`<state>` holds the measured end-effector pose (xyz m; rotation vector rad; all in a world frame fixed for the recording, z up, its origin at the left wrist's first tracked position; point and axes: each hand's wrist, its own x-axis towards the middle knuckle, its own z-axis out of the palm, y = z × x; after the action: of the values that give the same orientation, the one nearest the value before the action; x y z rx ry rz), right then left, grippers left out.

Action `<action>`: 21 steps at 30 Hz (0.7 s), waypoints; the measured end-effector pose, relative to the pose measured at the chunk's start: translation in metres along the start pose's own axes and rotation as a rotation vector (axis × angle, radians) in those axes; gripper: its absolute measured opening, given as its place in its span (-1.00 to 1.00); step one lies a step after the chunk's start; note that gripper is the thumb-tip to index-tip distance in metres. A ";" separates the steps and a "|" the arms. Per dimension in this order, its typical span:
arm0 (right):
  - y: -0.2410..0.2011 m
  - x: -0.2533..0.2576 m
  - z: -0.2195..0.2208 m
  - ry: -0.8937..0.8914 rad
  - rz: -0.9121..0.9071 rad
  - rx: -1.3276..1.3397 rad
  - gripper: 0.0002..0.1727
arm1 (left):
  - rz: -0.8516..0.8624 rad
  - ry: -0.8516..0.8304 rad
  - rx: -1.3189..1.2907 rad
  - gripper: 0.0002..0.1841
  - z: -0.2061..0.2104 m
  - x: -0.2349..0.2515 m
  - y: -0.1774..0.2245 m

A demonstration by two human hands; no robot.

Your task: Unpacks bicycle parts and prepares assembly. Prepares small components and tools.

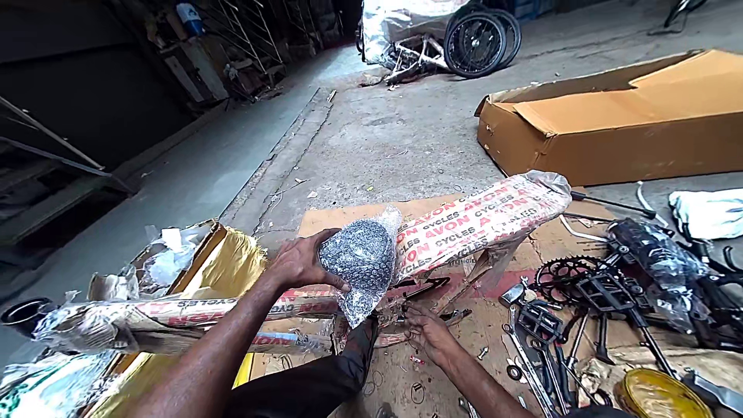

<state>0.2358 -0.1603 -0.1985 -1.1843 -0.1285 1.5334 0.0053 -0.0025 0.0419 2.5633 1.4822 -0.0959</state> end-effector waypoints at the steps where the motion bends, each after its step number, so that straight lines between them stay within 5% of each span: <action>1: -0.004 0.003 -0.001 -0.003 -0.055 -0.114 -0.55 | 0.001 -0.005 0.002 0.34 -0.001 0.000 0.000; 10: -0.065 0.077 0.004 -0.145 -0.592 -1.929 -0.44 | 0.000 -0.016 -0.044 0.28 -0.005 0.004 -0.003; 15: -0.083 0.088 0.015 -0.303 -0.758 -2.253 -0.51 | -0.020 -0.007 -0.059 0.24 -0.007 0.014 -0.011; 19: -0.087 0.093 0.021 -0.293 -0.907 -2.325 -0.33 | -0.042 0.047 -0.054 0.18 -0.004 0.020 -0.019; 21: -0.087 0.093 0.025 -0.205 -0.983 -2.353 -0.45 | -0.060 0.107 -0.038 0.16 0.000 0.020 -0.023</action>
<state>0.2906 -0.0431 -0.1862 -1.8506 -2.6491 -0.0963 -0.0040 0.0258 0.0360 2.5307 1.5821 0.0623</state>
